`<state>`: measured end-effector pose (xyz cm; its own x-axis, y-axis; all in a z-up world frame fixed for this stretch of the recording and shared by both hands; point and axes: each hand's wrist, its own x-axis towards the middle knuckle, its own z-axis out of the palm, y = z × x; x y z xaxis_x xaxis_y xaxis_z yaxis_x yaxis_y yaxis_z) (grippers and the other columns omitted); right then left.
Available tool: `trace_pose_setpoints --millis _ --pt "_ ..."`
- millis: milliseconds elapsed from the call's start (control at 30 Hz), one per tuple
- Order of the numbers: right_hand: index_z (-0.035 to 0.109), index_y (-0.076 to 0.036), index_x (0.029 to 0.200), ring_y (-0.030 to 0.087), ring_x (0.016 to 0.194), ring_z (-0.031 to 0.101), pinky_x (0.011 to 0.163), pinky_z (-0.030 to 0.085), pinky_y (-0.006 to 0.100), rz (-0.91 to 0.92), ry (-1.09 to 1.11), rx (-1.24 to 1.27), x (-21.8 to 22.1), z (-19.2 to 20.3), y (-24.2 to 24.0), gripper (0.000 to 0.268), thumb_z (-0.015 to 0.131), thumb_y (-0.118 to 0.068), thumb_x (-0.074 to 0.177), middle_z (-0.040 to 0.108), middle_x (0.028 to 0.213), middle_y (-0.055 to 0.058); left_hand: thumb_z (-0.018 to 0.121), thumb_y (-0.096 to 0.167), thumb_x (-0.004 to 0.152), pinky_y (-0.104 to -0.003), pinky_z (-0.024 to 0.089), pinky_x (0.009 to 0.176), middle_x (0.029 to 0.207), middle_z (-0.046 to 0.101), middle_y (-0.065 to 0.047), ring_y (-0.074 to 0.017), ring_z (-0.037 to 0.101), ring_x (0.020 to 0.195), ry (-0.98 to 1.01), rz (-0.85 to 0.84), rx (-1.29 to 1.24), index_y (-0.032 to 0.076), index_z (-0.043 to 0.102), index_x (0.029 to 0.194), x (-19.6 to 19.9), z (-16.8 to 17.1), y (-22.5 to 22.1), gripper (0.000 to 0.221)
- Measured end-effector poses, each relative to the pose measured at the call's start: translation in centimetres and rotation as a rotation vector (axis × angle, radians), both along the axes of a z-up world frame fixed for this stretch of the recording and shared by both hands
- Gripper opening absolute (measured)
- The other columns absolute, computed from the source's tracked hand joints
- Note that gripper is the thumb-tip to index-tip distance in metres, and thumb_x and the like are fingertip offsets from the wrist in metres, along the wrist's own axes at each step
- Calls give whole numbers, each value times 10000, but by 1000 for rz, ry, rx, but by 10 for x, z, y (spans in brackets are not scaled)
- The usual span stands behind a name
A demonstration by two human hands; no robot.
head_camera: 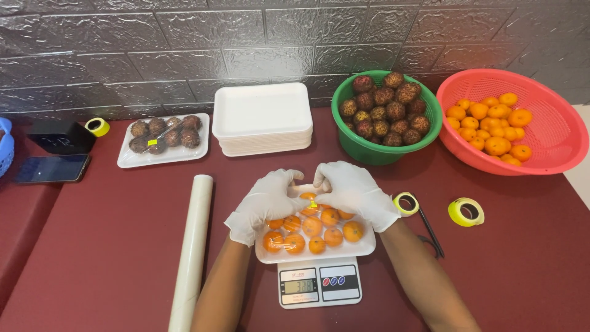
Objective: Weighing a tray of oranges and applying a handwritten label to the plastic wrap.
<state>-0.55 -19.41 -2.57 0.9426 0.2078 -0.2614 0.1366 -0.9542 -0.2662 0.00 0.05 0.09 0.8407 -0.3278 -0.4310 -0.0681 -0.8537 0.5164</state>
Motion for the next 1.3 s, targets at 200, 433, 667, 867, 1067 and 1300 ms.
trace_pose_setpoints --millis 200,433,667,867,1067,1300 --pt "570 -255 1056 229 1161 624 939 552 451 28 14 -51 -1 -2 3 451 810 -535 795 633 1077 -15 799 433 786 -439 488 1133 1316 645 -47 -305 616 1291 -12 2 -9 299 572 1450 1 -3 -1 714" --pt "577 -253 1033 232 1140 632 925 554 452 26 21 -56 -3 1 7 444 827 -526 787 626 1049 -19 814 425 750 -454 493 1131 1318 638 -42 -306 624 1276 -30 -8 -2 305 564 1453 5 -12 -1 756" --pt "574 -257 1000 221 1097 632 901 549 446 36 -1 -17 -6 4 5 417 825 -513 788 613 990 -40 792 407 777 -458 466 1157 1320 641 -53 -302 615 1301 -46 -47 12 273 547 1472 -1 -2 0 749" --pt "575 -229 1045 257 1143 625 935 550 469 20 -5 9 -4 8 1 447 786 -547 811 636 1050 12 767 397 817 -457 475 1146 1347 634 -85 -318 607 1310 -3 -10 -26 252 544 1485 -1 4 0 719" --pt "566 -241 1076 244 1152 621 924 557 467 31 -17 -45 0 -4 3 435 771 -538 833 634 1076 4 781 406 820 -450 481 1144 1336 638 -62 -299 610 1309 -11 5 -28 278 554 1478 1 -3 -1 708" --pt "571 -240 1091 240 1148 627 917 562 463 16 -29 -52 -4 1 4 423 762 -526 845 639 1072 -2 752 423 847 -452 469 1160 1349 638 -65 -302 604 1322 1 1 -11 267 545 1486 2 -3 -1 690"
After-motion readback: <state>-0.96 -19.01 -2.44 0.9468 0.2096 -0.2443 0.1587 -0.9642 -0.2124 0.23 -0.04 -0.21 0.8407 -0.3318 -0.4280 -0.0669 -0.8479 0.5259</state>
